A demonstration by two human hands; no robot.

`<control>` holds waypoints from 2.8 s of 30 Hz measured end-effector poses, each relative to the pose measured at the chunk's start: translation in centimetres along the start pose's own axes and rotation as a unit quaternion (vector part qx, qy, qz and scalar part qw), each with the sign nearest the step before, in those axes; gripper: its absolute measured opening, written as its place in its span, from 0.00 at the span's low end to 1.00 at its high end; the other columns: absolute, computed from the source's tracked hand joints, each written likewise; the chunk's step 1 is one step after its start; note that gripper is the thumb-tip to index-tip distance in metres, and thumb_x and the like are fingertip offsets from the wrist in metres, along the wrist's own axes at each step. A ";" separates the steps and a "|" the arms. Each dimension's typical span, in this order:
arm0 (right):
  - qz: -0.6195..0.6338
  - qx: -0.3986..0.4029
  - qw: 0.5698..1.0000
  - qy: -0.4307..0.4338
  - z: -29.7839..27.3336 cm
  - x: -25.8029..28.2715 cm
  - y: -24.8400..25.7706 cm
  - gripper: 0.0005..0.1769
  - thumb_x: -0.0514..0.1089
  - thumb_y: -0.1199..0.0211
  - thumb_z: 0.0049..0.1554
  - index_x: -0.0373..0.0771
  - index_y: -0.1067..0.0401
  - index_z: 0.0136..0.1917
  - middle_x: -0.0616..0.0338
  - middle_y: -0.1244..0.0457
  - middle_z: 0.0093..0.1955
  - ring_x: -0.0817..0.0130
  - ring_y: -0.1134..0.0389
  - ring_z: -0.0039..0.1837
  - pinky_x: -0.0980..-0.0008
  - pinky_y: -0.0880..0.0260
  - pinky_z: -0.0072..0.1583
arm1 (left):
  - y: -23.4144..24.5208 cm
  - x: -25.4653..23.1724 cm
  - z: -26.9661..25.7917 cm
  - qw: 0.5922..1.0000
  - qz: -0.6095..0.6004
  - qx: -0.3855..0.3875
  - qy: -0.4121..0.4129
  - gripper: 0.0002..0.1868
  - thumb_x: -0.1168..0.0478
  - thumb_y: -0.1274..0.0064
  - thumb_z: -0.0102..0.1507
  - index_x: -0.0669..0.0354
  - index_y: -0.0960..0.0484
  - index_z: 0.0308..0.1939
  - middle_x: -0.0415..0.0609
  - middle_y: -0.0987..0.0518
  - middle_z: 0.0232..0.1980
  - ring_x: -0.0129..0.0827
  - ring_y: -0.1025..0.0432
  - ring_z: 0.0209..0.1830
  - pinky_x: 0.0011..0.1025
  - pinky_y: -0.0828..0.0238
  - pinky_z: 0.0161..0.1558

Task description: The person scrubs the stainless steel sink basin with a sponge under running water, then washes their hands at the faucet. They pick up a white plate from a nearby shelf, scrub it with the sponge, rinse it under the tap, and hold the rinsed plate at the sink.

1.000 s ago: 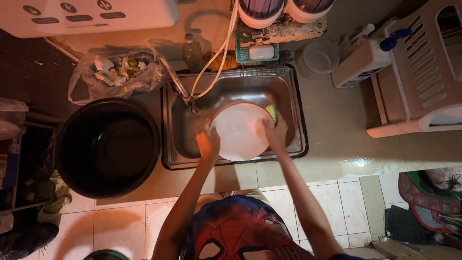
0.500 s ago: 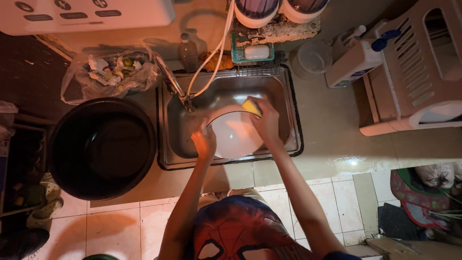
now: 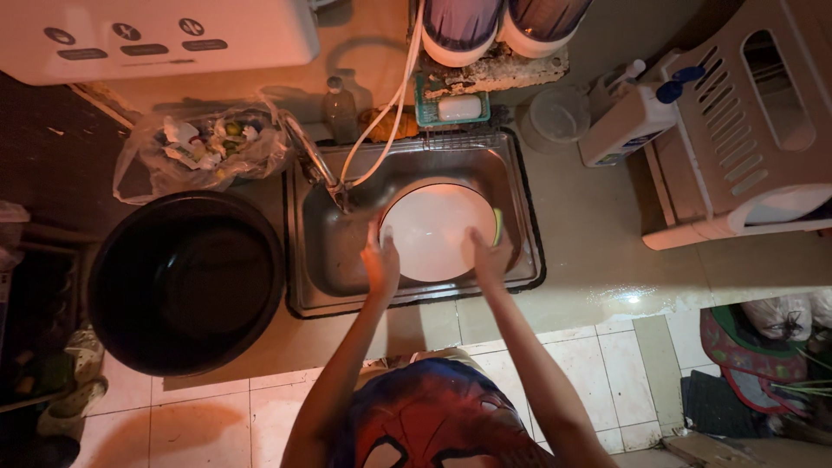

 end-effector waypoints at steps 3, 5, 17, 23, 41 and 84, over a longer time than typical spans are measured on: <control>-0.100 0.004 0.991 0.092 1.7 3.3 1.7 0.19 0.42 0.29 0.58 0.28 0.26 0.58 0.48 0.29 0.49 0.62 0.28 0.51 0.66 0.29 0.55 | -0.3 0.0 1.1 0.996 0.056 0.074 -0.002 0.23 0.63 0.49 0.67 0.58 0.28 0.67 0.67 0.19 0.53 0.58 0.22 0.51 0.44 0.25 0.50; -0.145 0.022 0.978 0.146 2.0 5.7 1.9 0.18 0.40 0.30 0.59 0.29 0.26 0.59 0.45 0.29 0.49 0.60 0.27 0.52 0.65 0.29 0.55 | -0.4 0.0 2.0 0.987 0.096 0.131 0.014 0.26 0.64 0.49 0.64 0.55 0.27 0.67 0.66 0.19 0.54 0.59 0.22 0.52 0.46 0.25 0.52; -0.250 0.194 0.884 0.345 2.2 13.8 -0.7 0.28 0.27 0.36 0.48 0.38 0.25 0.62 0.48 0.31 0.57 0.49 0.28 0.57 0.60 0.26 0.57 | -2.8 -3.7 3.4 0.923 0.279 0.249 -0.092 0.34 0.74 0.57 0.59 0.41 0.27 0.68 0.62 0.18 0.50 0.63 0.24 0.45 0.54 0.26 0.47; -0.310 0.228 0.820 0.423 2.2 16.5 -4.1 0.27 0.30 0.36 0.47 0.45 0.22 0.60 0.55 0.30 0.55 0.52 0.28 0.56 0.59 0.27 0.57 | -2.8 -1.8 2.1 0.953 0.229 0.192 -0.049 0.38 0.75 0.55 0.56 0.42 0.30 0.70 0.66 0.18 0.44 0.63 0.23 0.43 0.56 0.27 0.49; 0.219 0.336 0.856 -0.327 5.6 -1.4 -1.4 0.32 0.66 0.51 0.61 0.52 0.39 0.74 0.58 0.34 0.63 0.66 0.33 0.63 0.63 0.31 0.64 | -0.4 6.7 -1.4 0.968 0.152 0.122 0.159 0.28 0.63 0.50 0.66 0.55 0.30 0.71 0.66 0.18 0.51 0.58 0.22 0.52 0.48 0.27 0.56; -0.576 0.344 0.607 0.427 -2.0 3.5 -2.0 0.21 0.47 0.40 0.57 0.53 0.30 0.65 0.55 0.41 0.70 0.52 0.40 0.72 0.49 0.39 0.67 | -1.3 7.7 -2.0 0.972 0.127 0.139 0.144 0.31 0.67 0.54 0.62 0.59 0.33 0.72 0.67 0.18 0.52 0.58 0.21 0.50 0.47 0.25 0.52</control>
Point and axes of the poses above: each hand's wrist, its own z-axis towards the middle knuckle, its own y-axis out of the back of the hand, x = y × z, the point moved 4 cm from there along z, towards the middle knuckle
